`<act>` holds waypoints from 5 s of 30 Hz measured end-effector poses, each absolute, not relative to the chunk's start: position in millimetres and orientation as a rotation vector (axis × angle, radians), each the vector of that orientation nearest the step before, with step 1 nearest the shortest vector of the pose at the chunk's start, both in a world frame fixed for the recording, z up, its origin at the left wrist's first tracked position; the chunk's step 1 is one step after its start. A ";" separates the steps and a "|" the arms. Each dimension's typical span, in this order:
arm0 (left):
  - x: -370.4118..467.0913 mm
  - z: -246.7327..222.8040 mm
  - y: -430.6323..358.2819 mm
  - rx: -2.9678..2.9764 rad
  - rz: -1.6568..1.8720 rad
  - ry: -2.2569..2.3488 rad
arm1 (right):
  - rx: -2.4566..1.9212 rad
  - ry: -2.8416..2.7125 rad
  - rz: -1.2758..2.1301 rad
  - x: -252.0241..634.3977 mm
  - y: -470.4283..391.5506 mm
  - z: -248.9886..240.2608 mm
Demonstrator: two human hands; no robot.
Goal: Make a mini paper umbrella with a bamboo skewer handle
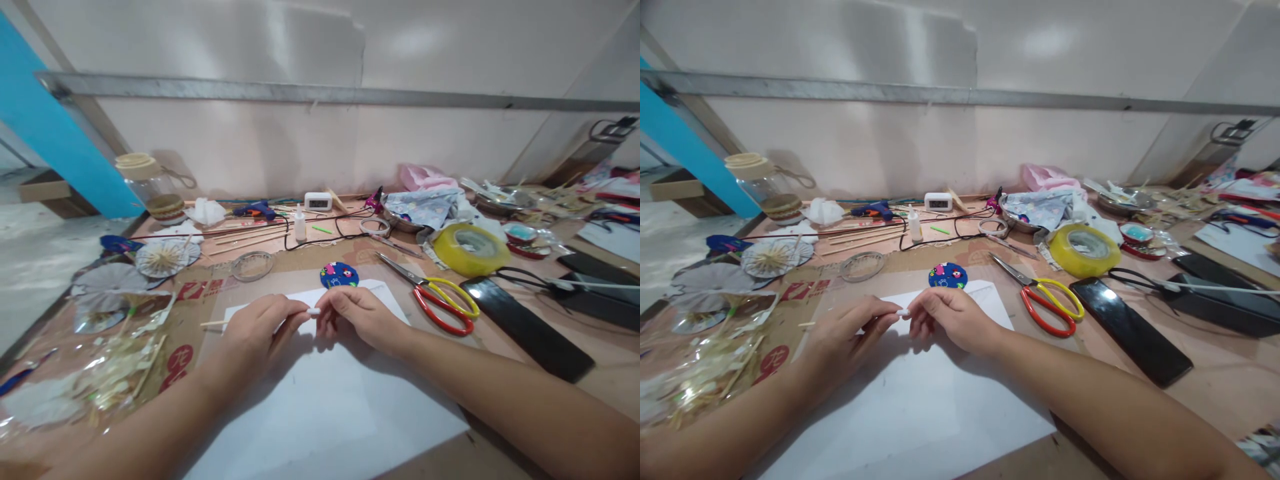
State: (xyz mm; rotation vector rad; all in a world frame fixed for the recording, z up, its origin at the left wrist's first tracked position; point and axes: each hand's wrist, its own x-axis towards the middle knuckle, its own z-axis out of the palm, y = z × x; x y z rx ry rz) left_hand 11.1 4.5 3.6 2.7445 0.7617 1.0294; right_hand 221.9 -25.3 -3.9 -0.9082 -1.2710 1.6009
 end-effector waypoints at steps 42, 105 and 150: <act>10.3 -4.5 6.7 2.708 1.156 0.659 | -0.646 -1.283 1.915 232.4 -20.9 -16.5; 8.7 -4.5 5.1 2.730 1.084 0.809 | -1.147 -1.578 1.162 220.2 -29.9 -4.6; 7.3 -8.8 13.2 2.640 1.011 0.920 | -1.404 -1.862 0.498 264.7 -3.4 29.5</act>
